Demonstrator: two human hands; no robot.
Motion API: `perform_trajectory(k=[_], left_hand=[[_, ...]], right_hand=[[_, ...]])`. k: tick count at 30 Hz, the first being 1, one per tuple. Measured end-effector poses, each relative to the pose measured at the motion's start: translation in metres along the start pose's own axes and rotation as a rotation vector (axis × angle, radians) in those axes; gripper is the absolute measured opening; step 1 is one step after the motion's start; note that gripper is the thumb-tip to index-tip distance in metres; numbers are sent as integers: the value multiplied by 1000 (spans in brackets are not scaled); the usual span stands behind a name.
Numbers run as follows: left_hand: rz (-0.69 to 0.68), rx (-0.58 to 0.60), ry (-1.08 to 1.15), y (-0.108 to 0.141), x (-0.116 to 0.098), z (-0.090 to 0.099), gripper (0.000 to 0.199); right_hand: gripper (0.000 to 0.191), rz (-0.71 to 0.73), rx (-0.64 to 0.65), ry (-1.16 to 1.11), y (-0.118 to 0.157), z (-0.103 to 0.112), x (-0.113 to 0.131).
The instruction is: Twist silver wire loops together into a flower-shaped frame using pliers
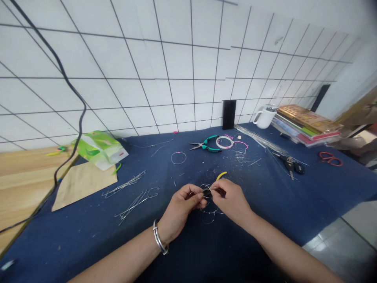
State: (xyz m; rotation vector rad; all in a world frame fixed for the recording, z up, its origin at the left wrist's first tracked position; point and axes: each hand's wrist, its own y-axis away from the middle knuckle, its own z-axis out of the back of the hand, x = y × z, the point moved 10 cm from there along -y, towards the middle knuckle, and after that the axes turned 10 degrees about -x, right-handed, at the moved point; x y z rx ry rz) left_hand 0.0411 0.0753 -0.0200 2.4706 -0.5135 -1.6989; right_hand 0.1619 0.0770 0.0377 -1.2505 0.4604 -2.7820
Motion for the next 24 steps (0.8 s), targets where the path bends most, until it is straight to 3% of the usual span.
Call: perform_trajectory(k=[12, 18, 24], left_hand=[[-8, 46, -21, 0, 1, -3, 9], [-11, 38, -47, 1, 0, -2, 8], [3, 41, -60, 0, 1, -2, 7]], right_hand=[[17, 10, 172, -126, 1, -17, 5], [7, -96, 141, -143, 1, -16, -10], [8, -74, 163, -181, 1, -16, -7]])
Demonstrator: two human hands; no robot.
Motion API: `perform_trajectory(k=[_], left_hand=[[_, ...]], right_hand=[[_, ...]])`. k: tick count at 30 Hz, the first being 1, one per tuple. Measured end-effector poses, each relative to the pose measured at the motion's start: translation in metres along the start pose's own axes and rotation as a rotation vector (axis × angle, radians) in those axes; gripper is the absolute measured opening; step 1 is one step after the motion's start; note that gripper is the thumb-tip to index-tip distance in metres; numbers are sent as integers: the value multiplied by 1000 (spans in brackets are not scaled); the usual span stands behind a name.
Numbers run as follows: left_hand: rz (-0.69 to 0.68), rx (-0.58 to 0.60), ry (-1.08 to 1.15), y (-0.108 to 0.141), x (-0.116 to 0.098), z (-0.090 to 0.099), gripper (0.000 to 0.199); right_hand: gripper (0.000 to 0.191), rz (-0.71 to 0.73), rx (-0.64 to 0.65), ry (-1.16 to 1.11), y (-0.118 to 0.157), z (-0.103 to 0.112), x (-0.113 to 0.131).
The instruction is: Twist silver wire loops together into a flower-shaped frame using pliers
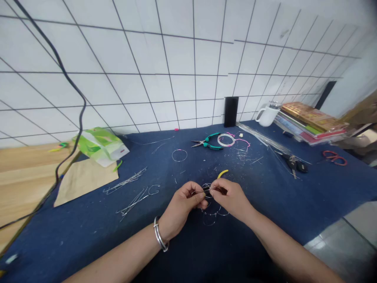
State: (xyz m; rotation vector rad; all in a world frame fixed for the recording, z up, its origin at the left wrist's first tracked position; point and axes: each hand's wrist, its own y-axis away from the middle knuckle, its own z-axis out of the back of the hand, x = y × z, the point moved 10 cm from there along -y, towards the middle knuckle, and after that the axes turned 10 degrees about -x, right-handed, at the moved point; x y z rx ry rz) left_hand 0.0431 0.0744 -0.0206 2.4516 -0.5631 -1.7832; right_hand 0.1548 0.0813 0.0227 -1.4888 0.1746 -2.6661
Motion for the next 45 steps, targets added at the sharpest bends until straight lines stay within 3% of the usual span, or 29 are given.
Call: perform_trajectory(k=[7, 13, 22, 25, 29, 32, 38, 45], left_hand=[[-6, 33, 9, 0, -1, -4, 10], [12, 41, 1, 0, 1, -4, 21], [31, 32, -22, -2, 6, -2, 21], [23, -12, -1, -2, 6, 2, 16], [1, -103, 24, -3, 2, 10, 14], [-19, -132, 8, -3, 0, 11, 14], [-55, -129, -20, -2, -1, 10, 9], [-79, -117, -9, -1, -1, 9, 8]], right_hand=[[13, 32, 43, -60, 1, -6, 3], [14, -53, 0, -65, 1, 0, -4], [7, 4, -27, -4, 1, 6, -1], [7, 49, -102, 1, 3, 17, 7], [8, 233, -274, 84, 14, 35, 33], [11, 310, -287, 231, 21, 28, 44], [15, 268, -245, 495, 14, 9, 36], [15, 215, -210, 451, 11, 2, 33]])
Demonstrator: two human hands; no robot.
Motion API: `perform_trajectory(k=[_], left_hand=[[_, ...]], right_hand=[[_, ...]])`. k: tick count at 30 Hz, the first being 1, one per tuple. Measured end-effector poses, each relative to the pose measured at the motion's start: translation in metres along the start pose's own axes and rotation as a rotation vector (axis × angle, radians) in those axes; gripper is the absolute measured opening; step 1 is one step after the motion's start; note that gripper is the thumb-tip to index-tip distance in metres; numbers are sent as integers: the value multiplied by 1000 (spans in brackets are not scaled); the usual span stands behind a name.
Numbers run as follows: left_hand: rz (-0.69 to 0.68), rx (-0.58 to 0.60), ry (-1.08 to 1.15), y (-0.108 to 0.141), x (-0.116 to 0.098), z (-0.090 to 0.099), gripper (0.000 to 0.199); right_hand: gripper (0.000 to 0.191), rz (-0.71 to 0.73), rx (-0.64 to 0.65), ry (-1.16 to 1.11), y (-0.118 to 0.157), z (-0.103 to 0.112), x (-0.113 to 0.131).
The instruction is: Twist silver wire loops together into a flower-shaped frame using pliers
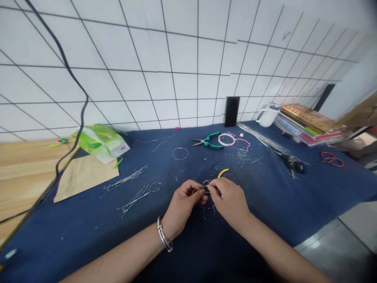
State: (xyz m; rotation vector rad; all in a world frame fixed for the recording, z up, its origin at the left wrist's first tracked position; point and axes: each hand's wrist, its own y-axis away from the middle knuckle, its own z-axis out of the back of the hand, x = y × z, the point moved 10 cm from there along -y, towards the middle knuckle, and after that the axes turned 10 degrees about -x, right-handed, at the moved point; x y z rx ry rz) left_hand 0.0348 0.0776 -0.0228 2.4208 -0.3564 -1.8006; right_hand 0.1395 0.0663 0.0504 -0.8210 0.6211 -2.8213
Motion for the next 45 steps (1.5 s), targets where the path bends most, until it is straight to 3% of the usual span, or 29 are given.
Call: perform_trajectory(k=[7, 16, 29, 36, 40, 45], left_hand=[[-41, -59, 8, 3, -3, 7, 9], [-114, -75, -24, 4, -10, 8, 4], [-246, -86, -38, 13, -27, 7, 6], [-329, -51, -97, 18, -38, 1, 9], [-298, -16, -91, 17, -35, -3, 8], [-234, -17, -80, 14, -26, 0, 5]], right_hand=[[26, -179, 19, -219, 6, 1, -9], [26, -405, 40, -434, 17, -9, -26], [19, -930, 143, -1083, 47, -49, -25], [20, -1047, 64, -1292, 53, -52, -25], [19, -1081, -50, -1363, 57, -52, -28], [21, -1093, -58, -1419, 59, -53, -26]])
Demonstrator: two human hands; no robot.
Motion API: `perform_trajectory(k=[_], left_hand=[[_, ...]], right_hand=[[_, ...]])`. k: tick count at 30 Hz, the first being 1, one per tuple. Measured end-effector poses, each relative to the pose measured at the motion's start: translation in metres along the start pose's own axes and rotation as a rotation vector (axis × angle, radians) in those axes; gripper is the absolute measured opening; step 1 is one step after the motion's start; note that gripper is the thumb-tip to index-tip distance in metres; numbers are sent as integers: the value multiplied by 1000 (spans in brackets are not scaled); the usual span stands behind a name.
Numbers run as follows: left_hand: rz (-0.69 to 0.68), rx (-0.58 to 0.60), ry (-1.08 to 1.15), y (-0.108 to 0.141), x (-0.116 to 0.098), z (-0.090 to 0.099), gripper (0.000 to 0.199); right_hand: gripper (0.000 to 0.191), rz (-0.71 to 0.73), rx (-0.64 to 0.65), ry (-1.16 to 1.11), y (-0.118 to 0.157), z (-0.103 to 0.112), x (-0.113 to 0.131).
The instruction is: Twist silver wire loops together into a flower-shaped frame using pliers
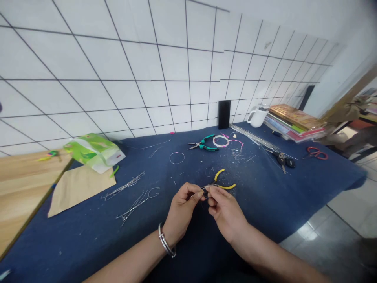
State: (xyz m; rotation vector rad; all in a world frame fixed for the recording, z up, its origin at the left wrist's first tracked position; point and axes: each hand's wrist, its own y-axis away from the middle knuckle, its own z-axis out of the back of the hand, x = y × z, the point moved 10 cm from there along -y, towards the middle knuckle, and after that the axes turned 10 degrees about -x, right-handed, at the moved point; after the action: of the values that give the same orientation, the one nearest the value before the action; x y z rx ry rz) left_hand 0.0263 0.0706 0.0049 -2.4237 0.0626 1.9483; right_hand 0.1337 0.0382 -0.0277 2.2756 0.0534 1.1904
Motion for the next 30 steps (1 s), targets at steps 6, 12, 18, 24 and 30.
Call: perform_trajectory(k=[6, 12, 18, 24, 30], left_hand=[[75, -44, 14, -2, 9, 5, 2], [69, -41, -47, -3, 9, 5, 3], [79, -40, -44, -2, 10, 4, 5], [68, -69, -73, -3, 12, 7, 2], [106, -50, -65, -4, 17, 8, 6]], right_hand=[[22, -34, 22, -20, 0, -3, -2], [22, -39, 29, -28, -3, -2, -3], [24, -39, 61, -1, -5, -2, -3], [24, -22, 63, 48, -8, 1, -5], [21, 3, 34, 116, -12, 6, -7]])
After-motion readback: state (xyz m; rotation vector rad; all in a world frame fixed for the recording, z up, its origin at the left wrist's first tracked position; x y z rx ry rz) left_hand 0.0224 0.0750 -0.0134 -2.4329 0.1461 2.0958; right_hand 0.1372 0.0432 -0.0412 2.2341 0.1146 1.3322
